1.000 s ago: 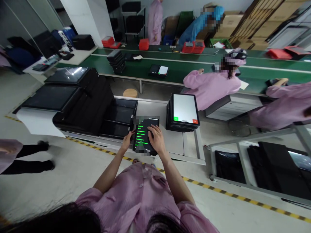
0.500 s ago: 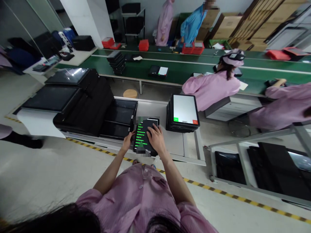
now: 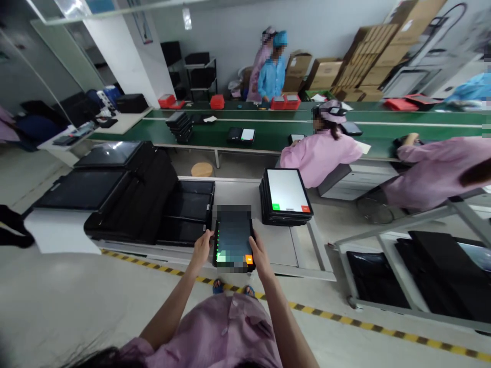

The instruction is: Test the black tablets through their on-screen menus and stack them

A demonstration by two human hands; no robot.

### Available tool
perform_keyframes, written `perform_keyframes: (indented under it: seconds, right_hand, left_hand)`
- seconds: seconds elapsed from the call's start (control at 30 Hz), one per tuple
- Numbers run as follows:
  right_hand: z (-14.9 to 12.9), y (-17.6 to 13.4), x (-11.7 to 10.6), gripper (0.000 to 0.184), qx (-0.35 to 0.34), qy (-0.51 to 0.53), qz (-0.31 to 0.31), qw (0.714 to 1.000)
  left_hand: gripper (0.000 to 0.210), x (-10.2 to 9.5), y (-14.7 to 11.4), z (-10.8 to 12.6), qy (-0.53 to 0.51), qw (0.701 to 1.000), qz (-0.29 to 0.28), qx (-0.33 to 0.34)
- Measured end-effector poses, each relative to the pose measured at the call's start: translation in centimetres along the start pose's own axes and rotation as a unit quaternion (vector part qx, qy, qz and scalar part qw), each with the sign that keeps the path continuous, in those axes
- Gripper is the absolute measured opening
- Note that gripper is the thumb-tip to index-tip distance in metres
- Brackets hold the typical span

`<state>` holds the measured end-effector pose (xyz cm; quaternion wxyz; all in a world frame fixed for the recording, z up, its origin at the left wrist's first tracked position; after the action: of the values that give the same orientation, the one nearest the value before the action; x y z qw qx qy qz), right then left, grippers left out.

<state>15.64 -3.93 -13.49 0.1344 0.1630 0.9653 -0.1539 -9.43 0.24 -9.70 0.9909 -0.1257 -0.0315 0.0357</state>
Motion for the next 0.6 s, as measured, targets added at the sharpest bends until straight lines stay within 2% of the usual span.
perform_keyframes:
  seconds: [0.17,0.3,0.4,0.5,0.6]
  right_hand:
    - [-1.3,-1.3,0.0,0.068,0.031,0.049,0.021,0.998]
    - [-4.9,-2.5,-1.7,0.065,-0.029,0.056,0.022,0.998]
    - [-8.2,-2.0,-4.1,0.065,-0.065,0.041,0.025,0.997]
    - [-10.6,1.0,-8.0,0.063,-0.095,0.037,0.042,0.994]
    - [-12.0,6.2,-13.2,0.062,-0.118,0.051,0.092,0.987]
  left_hand:
    - [0.07,0.8,-0.1,0.2,0.0,1.0,-0.017,0.005]
    - [0.072,1.1,-1.0,1.6,-0.011,1.0,-0.007,-0.004]
    - [0.072,2.1,-0.7,4.3,-0.028,1.0,-0.012,0.004]
    - [0.071,5.8,1.3,8.0,-0.05,0.996,-0.055,0.053]
    - [0.074,12.5,4.5,11.6,-0.052,0.988,-0.113,0.094]
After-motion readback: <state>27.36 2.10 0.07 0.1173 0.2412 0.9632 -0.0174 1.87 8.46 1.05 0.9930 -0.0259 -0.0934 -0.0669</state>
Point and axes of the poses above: each hand's wrist, its own y-axis towards the middle knuckle, its own x-axis out of the palm, z = x × y, the point moved 1 cm from there along y, towards the middle knuckle, and after that the axes turned 12 degrees about -y, right-handed, at the moved point
